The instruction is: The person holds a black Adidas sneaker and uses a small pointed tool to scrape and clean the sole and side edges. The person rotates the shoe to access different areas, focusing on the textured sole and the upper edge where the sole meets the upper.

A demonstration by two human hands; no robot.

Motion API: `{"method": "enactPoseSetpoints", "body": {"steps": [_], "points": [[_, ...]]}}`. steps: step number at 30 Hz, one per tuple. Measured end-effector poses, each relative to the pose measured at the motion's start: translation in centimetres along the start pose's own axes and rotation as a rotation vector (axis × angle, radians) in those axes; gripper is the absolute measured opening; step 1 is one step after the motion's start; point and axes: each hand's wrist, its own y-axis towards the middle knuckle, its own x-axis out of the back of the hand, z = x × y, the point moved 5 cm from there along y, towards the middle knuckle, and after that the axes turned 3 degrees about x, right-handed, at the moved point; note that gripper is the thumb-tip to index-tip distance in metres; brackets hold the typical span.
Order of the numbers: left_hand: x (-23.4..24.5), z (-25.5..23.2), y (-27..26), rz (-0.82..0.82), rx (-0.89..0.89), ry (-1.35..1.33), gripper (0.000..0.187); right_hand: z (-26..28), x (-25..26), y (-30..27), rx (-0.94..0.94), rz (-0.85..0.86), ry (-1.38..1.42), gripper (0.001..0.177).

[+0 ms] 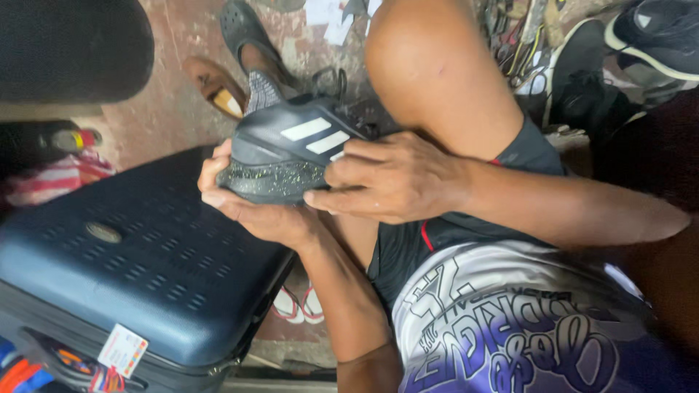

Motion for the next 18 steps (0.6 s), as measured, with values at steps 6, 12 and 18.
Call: {"method": "enactPoseSetpoints", "body": {"steps": [6, 12, 18], "points": [[-0.5, -1.8, 0.2, 0.186, -0.039, 0.057, 0.055, -1.3, 6.1, -5.5, -0.442, -0.25, 0.189, 0.029], [-1.3, -4.9, 0.8, 0.161, -0.129, 0.218, 0.041, -7.7, 12.6, -14.5, -0.763, -0.695, 0.527, 0.027], [-3.9, -5.2, 1.4, 0.298, -0.239, 0.639, 0.038, -11.1, 12.6, -22.3, -0.91, -0.935, 0.738, 0.012]]}}
